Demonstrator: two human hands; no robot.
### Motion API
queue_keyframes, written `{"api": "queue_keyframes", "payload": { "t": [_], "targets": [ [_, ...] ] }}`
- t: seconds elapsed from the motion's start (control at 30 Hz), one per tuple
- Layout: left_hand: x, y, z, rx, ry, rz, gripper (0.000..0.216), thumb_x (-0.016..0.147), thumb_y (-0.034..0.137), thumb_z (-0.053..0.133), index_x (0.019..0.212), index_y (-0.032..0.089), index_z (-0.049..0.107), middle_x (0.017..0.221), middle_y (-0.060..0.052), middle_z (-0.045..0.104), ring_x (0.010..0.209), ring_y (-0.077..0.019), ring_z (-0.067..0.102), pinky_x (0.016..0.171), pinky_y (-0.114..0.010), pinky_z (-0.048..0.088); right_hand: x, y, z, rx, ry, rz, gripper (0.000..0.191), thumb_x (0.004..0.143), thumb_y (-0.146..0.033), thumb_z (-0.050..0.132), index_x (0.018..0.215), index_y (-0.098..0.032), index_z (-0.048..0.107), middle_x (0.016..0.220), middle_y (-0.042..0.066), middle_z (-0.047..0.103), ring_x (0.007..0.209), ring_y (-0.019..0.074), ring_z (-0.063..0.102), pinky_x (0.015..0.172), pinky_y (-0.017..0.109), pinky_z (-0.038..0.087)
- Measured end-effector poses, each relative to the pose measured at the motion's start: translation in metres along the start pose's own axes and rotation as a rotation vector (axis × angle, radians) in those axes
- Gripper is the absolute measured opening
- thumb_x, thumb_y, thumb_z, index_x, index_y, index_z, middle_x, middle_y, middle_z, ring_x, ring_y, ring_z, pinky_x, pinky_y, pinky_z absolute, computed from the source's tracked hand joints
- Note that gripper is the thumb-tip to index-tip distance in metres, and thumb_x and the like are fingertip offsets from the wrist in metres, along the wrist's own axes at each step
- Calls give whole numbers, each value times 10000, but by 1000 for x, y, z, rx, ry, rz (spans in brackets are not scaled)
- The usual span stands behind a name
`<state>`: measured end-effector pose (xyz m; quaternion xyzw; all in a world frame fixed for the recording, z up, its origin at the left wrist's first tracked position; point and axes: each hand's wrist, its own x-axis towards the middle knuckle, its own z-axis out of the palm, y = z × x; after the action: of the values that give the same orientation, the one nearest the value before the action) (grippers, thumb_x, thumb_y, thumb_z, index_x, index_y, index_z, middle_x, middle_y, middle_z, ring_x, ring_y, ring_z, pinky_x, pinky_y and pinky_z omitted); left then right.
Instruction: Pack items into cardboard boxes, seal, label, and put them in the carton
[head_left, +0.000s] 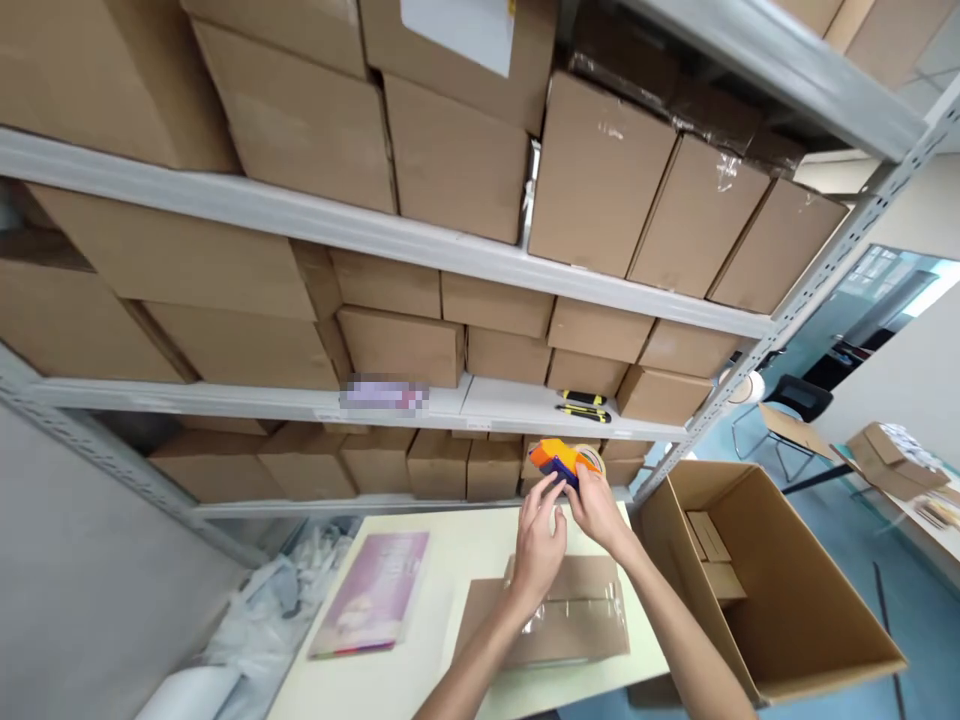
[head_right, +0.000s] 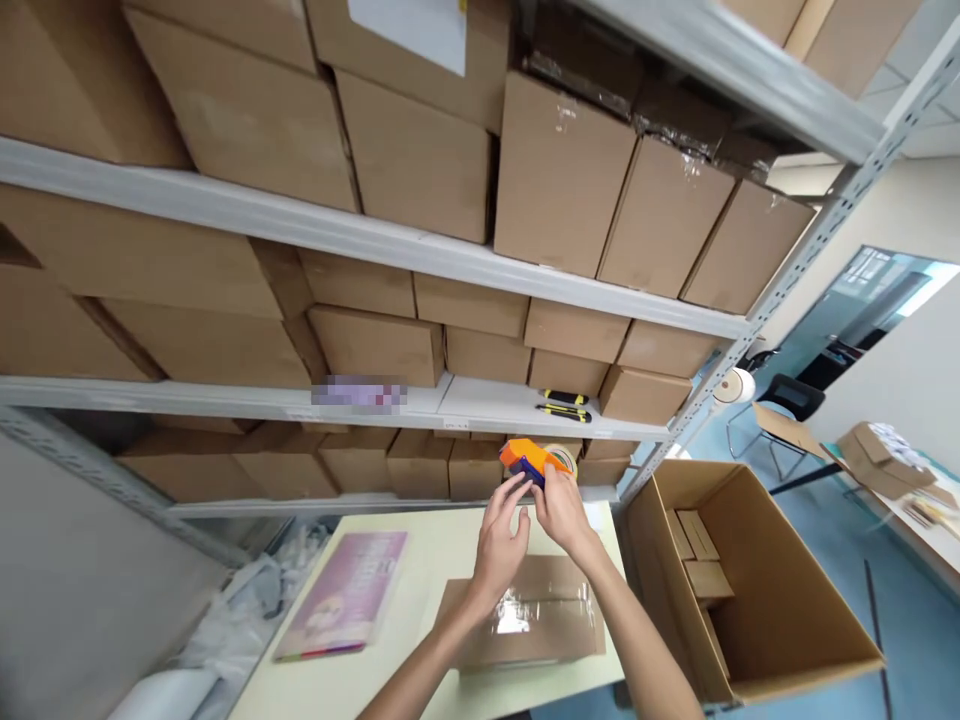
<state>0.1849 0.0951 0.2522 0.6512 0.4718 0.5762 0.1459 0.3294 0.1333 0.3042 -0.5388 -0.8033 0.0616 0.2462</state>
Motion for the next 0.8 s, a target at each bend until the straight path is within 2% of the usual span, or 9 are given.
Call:
{"api": "queue_keyframes", "payload": {
  "t": [0.1, 0.23, 0.33, 0.43, 0.57, 0.7, 0.8],
  "targets": [
    [45, -21, -7, 32, 32, 0, 552, 975, 90, 472, 1471, 249, 655, 1563, -128, 620, 1453, -273, 611, 1228, -511, 521, 71, -19, -4, -34, -19, -57, 212, 1018, -162, 504, 1201, -141, 609, 1107, 178, 765, 1043, 309, 714, 1038, 476, 539],
    [102, -56, -12, 73, 14, -64, 620, 957, 116, 477, 1556, 228, 593, 1681, -161, 505, 1559, -325, 508, 1307, -560, 430, 152, -45, -8, -182, -167, -29, 287, 1051, -165, 478, 1291, -98, 619, 1178, 186, 779, 1092, 276, 714, 1110, 411, 479],
    [132, -84, -9, 91, -40, -138, 692, 920, 139, 506, 1609, 201, 535, 1736, -182, 440, 1603, -365, 446, 1324, -594, 393, 194, -57, -4, -263, -246, 3, 332, 1072, -195, 496, 1362, -110, 632, 1241, 176, 791, 1161, 265, 720, 1137, 372, 457],
    [147, -109, -4, 88, -78, -192, 777, 872, 135, 532, 1647, 169, 479, 1747, -206, 419, 1615, -387, 424, 1330, -616, 366, 223, -60, 9, -280, -294, 22, 323, 1068, -214, 569, 1359, -119, 671, 1246, 162, 803, 1201, 267, 725, 1140, 364, 468],
    [139, -126, -2, 105, -97, -230, 764, 885, 139, 520, 1647, 125, 472, 1749, -229, 406, 1608, -394, 435, 1333, -617, 356, 244, -55, 30, -299, -356, 51, 292, 1073, -302, 672, 1318, -146, 704, 1272, 124, 777, 1201, 263, 725, 1106, 427, 549],
    [103, -126, -4, 141, -123, -263, 673, 952, 168, 472, 1623, 144, 510, 1757, -198, 408, 1605, -357, 449, 1336, -577, 371, 249, -49, 42, -298, -363, 70, 407, 1048, -429, 738, 1376, -198, 671, 1392, 99, 685, 1185, 264, 717, 997, 493, 641],
    [60, -116, -6, 147, -177, -316, 638, 987, 200, 456, 1619, 128, 506, 1742, -217, 425, 1614, -345, 437, 1339, -572, 363, 245, -47, 42, -274, -340, 68, 420, 1084, -334, 669, 1432, -102, 633, 1424, 174, 678, 1300, 287, 669, 1148, 481, 552]
  ]
}}
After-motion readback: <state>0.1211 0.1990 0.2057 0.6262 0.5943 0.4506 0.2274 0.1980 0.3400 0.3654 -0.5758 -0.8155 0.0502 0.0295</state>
